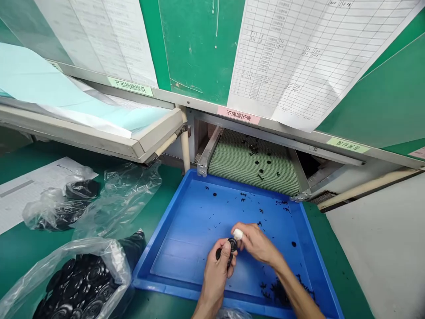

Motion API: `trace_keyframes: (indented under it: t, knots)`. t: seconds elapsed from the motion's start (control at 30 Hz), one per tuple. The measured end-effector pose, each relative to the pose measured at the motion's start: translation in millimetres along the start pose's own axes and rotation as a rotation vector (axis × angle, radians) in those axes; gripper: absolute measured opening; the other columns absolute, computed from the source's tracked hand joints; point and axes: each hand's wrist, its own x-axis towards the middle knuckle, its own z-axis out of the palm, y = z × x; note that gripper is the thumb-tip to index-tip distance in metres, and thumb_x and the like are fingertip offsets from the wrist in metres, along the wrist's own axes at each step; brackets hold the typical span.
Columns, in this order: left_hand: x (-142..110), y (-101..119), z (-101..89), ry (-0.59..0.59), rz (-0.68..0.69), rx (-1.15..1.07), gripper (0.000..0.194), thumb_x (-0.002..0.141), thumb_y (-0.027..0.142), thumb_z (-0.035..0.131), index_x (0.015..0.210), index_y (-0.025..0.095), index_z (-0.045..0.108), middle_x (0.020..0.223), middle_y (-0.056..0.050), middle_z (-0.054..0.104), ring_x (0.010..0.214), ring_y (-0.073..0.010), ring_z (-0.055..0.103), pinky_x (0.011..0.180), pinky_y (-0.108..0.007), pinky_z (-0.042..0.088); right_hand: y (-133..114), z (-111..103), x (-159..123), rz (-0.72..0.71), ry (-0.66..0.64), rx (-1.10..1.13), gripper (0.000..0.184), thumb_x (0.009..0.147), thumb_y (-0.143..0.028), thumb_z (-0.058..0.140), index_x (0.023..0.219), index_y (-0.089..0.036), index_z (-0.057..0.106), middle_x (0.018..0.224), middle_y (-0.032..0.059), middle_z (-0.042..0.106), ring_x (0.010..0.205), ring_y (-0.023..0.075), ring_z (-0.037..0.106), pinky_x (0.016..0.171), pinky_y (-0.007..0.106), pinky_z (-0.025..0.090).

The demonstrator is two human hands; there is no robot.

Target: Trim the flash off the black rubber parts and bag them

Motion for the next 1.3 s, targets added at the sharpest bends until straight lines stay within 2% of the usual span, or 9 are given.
trace_keyframes:
  t: [0.1, 0.2, 0.3, 0.43, 0.53, 0.7, 0.87, 1.17, 1.3]
  knots:
    - [-3, 4, 1.0, 0.064, -0.049, -0.075, 0.049, 0.074, 0.053, 0.063, 0.107, 0.017, 0.059, 0.064, -0.001, 0.055, 0.051, -0.0080, 0.044, 0.041, -0.017, 0.028, 11, -51, 33, -0.068, 0.124, -0.343, 0.034, 0.086, -0.008, 0.036, 0.107, -0.022, 0.059, 0.119, 0.0061, 0.056, 0.104, 0.0196, 0.052, 0.084, 0.032, 0.044]
    - [0, 4, -1.6, 0.025, -0.139, -0.153, 0.052, 0.073, 0.053, 0.065, 0.111, 0.017, 0.058, 0.061, 0.000, 0.054, 0.046, -0.0072, 0.040, 0.039, -0.019, 0.028, 26, -106, 91, 0.127, 0.349, -0.617, 0.042, 0.089, -0.008, 0.029, 0.123, -0.018, 0.052, 0.123, 0.0111, 0.053, 0.109, 0.0225, 0.049, 0.083, 0.034, 0.045]
    - [6, 2, -5.3, 0.012, -0.190, -0.262, 0.045, 0.069, 0.055, 0.067, 0.096, 0.019, 0.061, 0.064, -0.001, 0.055, 0.042, -0.0052, 0.037, 0.034, -0.017, 0.022, 42, -146, 156, 0.321, 0.378, -0.712, 0.039, 0.091, -0.012, 0.031, 0.126, -0.013, 0.050, 0.119, 0.0165, 0.055, 0.106, 0.0251, 0.051, 0.082, 0.035, 0.043]
    - [11, 3, -7.1, 0.030, -0.183, -0.391, 0.043, 0.058, 0.053, 0.076, 0.073, 0.018, 0.056, 0.073, -0.002, 0.058, 0.050, -0.0079, 0.049, 0.030, -0.014, 0.018, 58, -173, 217, 0.382, 0.312, -0.681, 0.030, 0.089, -0.015, 0.041, 0.112, -0.011, 0.060, 0.106, 0.0155, 0.062, 0.094, 0.0211, 0.057, 0.078, 0.030, 0.042]
    - [9, 5, -6.2, 0.033, -0.183, -0.421, 0.040, 0.057, 0.046, 0.080, 0.069, 0.017, 0.055, 0.076, -0.003, 0.060, 0.059, -0.0109, 0.058, 0.031, -0.013, 0.020, 64, -176, 228, 0.415, 0.299, -0.646, 0.026, 0.088, -0.017, 0.044, 0.101, -0.006, 0.063, 0.096, 0.0167, 0.064, 0.088, 0.0208, 0.059, 0.074, 0.029, 0.043]
    - [7, 6, -9.2, -0.035, -0.236, -0.461, 0.041, 0.059, 0.036, 0.081, 0.089, 0.018, 0.059, 0.082, -0.001, 0.059, 0.067, -0.0110, 0.060, 0.032, -0.012, 0.022, 61, -162, 191, 0.409, 0.448, -0.563, 0.030, 0.084, -0.009, 0.042, 0.107, -0.005, 0.060, 0.101, 0.0201, 0.060, 0.092, 0.0250, 0.058, 0.077, 0.034, 0.043]
    - [11, 1, -13.1, -0.098, -0.181, -0.468, 0.043, 0.067, 0.045, 0.075, 0.095, 0.018, 0.057, 0.064, 0.006, 0.043, 0.048, -0.0030, 0.040, 0.033, -0.013, 0.016, 45, -136, 119, 0.334, 0.639, -0.349, 0.043, 0.084, -0.010, 0.033, 0.123, -0.011, 0.050, 0.118, 0.0184, 0.052, 0.094, 0.0230, 0.060, 0.080, 0.036, 0.045]
    - [6, -9, -3.6, -0.154, 0.066, 0.109, 0.050, 0.075, 0.068, 0.048, 0.094, 0.021, 0.050, 0.059, 0.007, 0.043, 0.042, -0.0052, 0.035, 0.036, -0.015, 0.014, -18, 34, -17, 0.284, 0.543, 0.162, 0.035, 0.081, -0.024, 0.037, 0.097, -0.012, 0.065, 0.069, 0.0054, 0.068, 0.050, 0.0147, 0.060, 0.049, 0.026, 0.050]
    - [4, -12, -3.3, -0.221, 0.111, 0.282, 0.050, 0.070, 0.070, 0.050, 0.076, 0.021, 0.044, 0.050, 0.009, 0.040, 0.037, -0.0052, 0.032, 0.036, -0.016, 0.014, -28, 57, -47, 0.237, 0.506, 0.269, 0.029, 0.078, -0.021, 0.043, 0.097, -0.015, 0.064, 0.071, 0.0038, 0.066, 0.057, 0.0140, 0.058, 0.049, 0.022, 0.045]
